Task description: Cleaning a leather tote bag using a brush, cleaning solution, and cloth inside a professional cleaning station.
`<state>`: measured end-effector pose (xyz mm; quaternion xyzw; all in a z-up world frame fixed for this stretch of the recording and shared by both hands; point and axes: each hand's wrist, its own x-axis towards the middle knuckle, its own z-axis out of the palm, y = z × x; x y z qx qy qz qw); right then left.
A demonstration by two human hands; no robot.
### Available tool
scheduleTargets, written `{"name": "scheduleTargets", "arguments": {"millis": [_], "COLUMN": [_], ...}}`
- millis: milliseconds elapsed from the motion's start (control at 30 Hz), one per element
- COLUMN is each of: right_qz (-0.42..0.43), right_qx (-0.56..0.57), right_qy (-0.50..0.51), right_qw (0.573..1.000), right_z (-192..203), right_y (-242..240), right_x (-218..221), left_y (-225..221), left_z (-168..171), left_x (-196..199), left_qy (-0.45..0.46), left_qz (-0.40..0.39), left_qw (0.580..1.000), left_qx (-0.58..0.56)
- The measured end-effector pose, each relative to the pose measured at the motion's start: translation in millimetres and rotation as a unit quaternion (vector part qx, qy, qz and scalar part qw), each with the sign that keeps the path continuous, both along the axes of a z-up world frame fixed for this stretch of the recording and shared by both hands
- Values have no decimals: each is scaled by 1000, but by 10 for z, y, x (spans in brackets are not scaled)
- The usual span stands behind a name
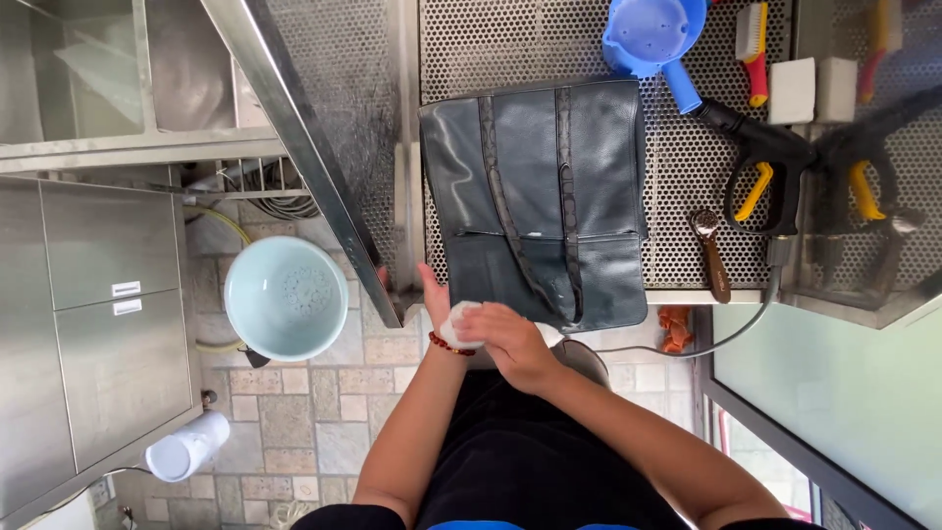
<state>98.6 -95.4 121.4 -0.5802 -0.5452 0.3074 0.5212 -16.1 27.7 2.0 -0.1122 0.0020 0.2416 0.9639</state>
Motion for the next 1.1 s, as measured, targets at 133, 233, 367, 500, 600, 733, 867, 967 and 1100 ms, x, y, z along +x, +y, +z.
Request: {"name": "scheduleTargets", "arguments": {"millis": [133,233,367,500,600,733,867,967,1100], "right_qz": [-1,-58,-74,-36,-14,42,6,-95,-168], "right_qx": [-59,-61,2,-1,-7,-37,-189,-216,-223], "right_qy": [102,105,-35,-52,-4,64,345,459,71], "right_qw": [993,991,997,998,1000,996,919,857,958], "right_z": [-50,19,-284,-244,-59,-18,-369,-43,-128], "right_y": [0,484,867,597,309,-37,-50,514,850], "right_x": [203,512,374,138,13,-36,212,619,690], "left_y": [76,21,-36,-44,21,102,117,43,70], "left_z": [115,248,139,-272,-644,-316,97,220,570], "left_x": [25,61,82,-40,-206,-97,44,125,243], "left_qy": [190,181,204,279,36,25,218,115,192], "left_qz": [-27,-31,-11,87,32,-75,-40,-22,0], "left_qw": [980,982,979,956,999,995,975,993,981], "left_qx": [54,39,4,16,19,62,35,24,7]}}
